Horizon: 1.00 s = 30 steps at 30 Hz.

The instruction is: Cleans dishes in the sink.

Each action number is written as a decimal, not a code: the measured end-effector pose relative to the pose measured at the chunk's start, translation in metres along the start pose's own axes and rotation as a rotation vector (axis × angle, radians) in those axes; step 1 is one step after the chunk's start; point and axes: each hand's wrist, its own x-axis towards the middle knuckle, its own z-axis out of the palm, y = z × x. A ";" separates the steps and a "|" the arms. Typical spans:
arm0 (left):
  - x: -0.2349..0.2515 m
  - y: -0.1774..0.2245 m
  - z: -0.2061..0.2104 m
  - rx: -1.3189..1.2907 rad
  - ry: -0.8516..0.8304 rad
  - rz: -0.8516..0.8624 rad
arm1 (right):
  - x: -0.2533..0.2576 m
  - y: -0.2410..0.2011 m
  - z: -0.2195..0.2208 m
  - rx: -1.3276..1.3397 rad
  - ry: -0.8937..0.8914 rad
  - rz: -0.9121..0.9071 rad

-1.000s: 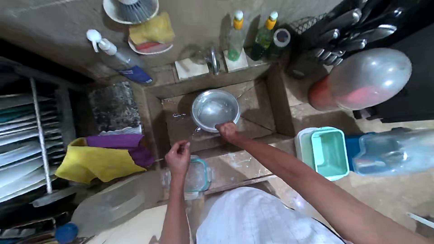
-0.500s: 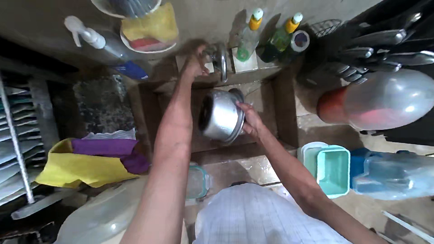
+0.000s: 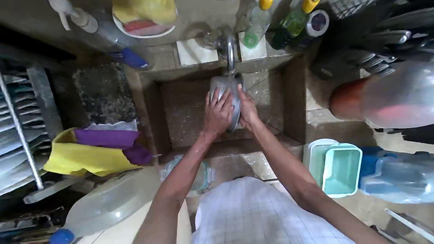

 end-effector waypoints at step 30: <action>-0.043 -0.003 0.034 -0.880 -0.019 -0.846 | 0.000 -0.021 -0.022 0.629 0.208 0.099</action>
